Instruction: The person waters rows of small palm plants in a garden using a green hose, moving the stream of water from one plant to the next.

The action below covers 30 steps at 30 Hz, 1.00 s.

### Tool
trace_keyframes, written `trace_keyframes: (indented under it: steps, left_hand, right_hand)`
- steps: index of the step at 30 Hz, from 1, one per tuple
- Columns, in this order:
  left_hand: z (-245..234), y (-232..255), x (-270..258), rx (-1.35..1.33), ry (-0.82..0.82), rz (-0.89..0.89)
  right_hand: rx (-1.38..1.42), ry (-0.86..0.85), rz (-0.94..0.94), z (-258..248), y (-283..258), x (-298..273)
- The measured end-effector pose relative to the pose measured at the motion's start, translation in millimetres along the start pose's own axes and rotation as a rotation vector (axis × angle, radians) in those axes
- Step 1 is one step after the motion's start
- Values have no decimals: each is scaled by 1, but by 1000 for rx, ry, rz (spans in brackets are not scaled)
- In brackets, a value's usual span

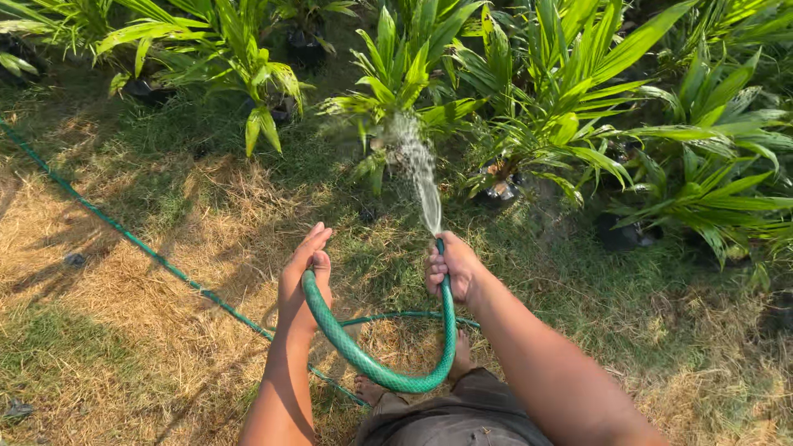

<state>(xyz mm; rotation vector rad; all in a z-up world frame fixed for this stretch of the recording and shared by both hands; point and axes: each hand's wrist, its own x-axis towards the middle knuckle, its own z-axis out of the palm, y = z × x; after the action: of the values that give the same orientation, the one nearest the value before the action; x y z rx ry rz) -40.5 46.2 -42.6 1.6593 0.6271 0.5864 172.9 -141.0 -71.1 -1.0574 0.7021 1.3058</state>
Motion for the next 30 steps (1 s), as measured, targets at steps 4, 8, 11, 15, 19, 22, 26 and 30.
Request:
trace_keyframes:
  steps: [4,8,11,15,19,22,26,30]
  left_hand:
    - [2,12,-12,17,14,18]
    - [1,30,-34,48,21,-6]
    - [4,40,-52,67,37,-48]
    - [21,42,-74,76,71,-80]
    - [50,47,-93,126,71,-28]
    - [75,55,-103,80,73,-70]
    - [101,62,-113,76,84,-35]
    - [122,68,-123,62,80,0]
  right_hand:
    - [-60,15,-57,-2,10,-15]
    - [-37,-27,-14,-1,16,-26]
    - [-44,-58,10,-9,16,-30]
    - [-58,-112,17,-33,15,-34]
    - [-99,-102,24,-62,10,-44]
    - [-90,-109,56,-79,7,-54]
    - [-102,-133,63,-97,1,-67]
    - [-123,-159,69,-116,-4,-79]
